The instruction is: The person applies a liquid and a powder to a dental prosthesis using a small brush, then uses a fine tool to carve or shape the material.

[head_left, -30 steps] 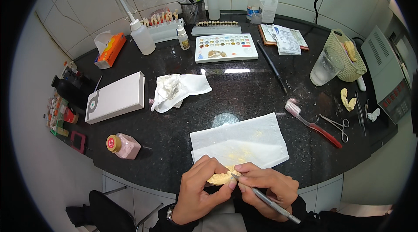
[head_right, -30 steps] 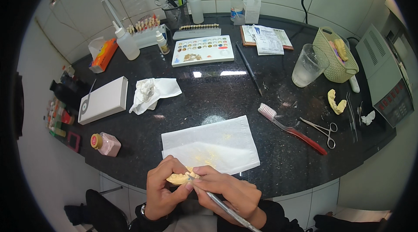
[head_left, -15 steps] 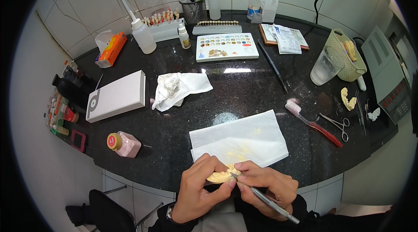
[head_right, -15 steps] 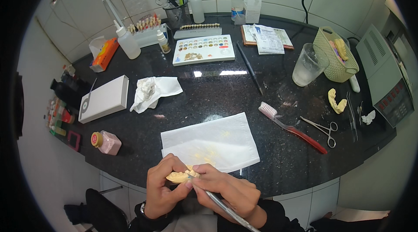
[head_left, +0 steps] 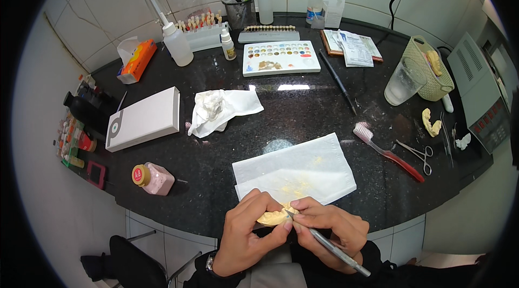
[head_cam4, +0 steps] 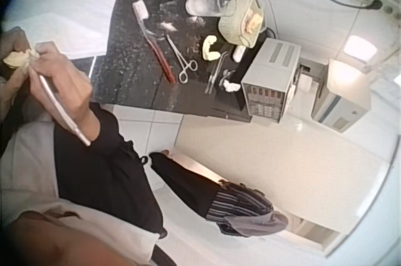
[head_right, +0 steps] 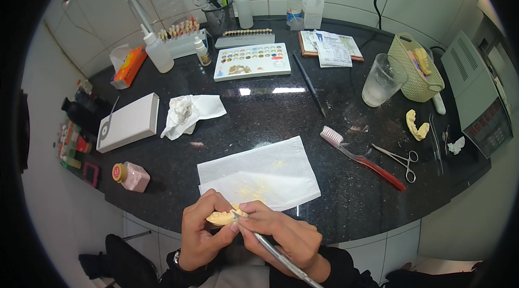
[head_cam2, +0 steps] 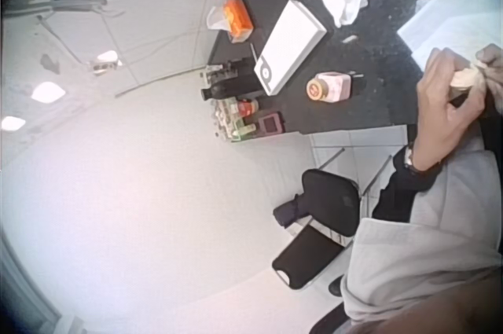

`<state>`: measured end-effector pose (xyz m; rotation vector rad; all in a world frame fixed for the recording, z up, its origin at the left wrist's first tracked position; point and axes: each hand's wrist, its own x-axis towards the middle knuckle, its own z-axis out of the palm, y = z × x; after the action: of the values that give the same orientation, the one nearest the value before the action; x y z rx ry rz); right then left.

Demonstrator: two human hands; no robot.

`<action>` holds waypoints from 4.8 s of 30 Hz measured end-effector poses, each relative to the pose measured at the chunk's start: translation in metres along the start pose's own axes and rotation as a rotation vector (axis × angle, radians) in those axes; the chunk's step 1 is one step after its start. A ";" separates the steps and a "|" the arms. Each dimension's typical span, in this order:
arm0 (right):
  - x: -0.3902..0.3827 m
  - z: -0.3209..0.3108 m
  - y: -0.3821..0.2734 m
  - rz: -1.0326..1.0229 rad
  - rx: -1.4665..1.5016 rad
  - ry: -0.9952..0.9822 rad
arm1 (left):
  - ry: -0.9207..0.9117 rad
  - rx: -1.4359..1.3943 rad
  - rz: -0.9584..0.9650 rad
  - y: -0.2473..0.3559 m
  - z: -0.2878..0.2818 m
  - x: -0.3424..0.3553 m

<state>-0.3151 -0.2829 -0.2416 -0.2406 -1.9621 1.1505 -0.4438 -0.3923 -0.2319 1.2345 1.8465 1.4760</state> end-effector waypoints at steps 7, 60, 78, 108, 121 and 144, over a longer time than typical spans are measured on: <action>-0.001 -0.001 -0.001 0.024 0.009 -0.009 | 0.001 -0.013 -0.018 -0.001 0.000 -0.001; -0.001 0.000 -0.006 0.075 -0.010 -0.022 | 0.016 0.001 0.000 -0.002 0.000 -0.001; 0.006 -0.007 -0.011 -0.014 -0.141 -0.131 | 0.058 0.159 0.177 -0.002 0.004 -0.001; 0.001 -0.005 -0.002 -0.057 -0.098 -0.085 | 0.075 0.211 0.183 0.001 0.005 -0.001; -0.003 0.004 -0.003 -0.060 -0.152 -0.057 | 0.088 0.247 0.198 -0.001 0.007 -0.001; -0.002 -0.003 0.000 -0.021 -0.094 -0.049 | 0.079 0.246 0.184 0.001 0.009 0.000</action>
<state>-0.3117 -0.2826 -0.2422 -0.2425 -2.0592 1.0613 -0.4359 -0.3878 -0.2337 1.5163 2.0634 1.4418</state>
